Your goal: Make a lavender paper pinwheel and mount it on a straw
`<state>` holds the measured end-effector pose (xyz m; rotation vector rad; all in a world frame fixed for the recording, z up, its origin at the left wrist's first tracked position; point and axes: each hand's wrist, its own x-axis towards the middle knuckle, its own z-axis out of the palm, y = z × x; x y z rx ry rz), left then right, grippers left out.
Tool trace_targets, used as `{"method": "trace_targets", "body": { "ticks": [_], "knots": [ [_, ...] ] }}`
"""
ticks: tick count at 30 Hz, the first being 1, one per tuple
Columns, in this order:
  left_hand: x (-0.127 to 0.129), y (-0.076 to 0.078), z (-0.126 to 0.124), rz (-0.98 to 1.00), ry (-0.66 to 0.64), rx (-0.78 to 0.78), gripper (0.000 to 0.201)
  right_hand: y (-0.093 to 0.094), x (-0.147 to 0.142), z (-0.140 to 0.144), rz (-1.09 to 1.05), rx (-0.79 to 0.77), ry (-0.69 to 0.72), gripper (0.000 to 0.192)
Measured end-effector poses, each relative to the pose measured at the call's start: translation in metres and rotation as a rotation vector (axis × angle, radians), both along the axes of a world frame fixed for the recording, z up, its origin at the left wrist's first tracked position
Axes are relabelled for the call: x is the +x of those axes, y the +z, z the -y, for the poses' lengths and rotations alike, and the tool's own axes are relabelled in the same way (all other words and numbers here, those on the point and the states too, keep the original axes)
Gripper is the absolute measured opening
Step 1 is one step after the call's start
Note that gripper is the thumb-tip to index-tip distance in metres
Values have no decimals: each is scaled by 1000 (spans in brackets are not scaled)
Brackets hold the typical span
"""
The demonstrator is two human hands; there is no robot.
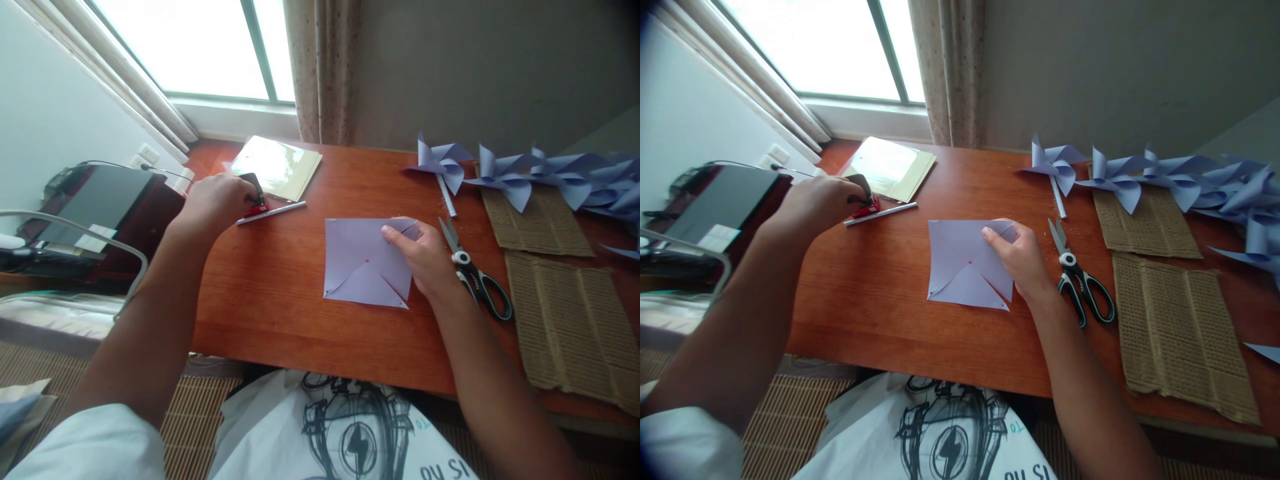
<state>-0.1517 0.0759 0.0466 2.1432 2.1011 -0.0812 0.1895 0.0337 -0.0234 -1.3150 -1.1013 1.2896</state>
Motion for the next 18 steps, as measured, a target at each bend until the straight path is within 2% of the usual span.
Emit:
{"method": "trace_targets", "body": {
  "ticks": [3,5,13,18],
  "knots": [
    [0,-1,1,-198,-111,26,31,-1,0,0,8,4,-2,24],
    [-1,-2,2,-232,-131,43,32,0,0,0,0,7,1,23],
    [-5,-4,1,-249,-156,97,32,0,0,0,11,11,3,26],
    [-12,-6,-6,-139,-148,69,26,-1,0,0,50,18,3,26]
  ]
}}
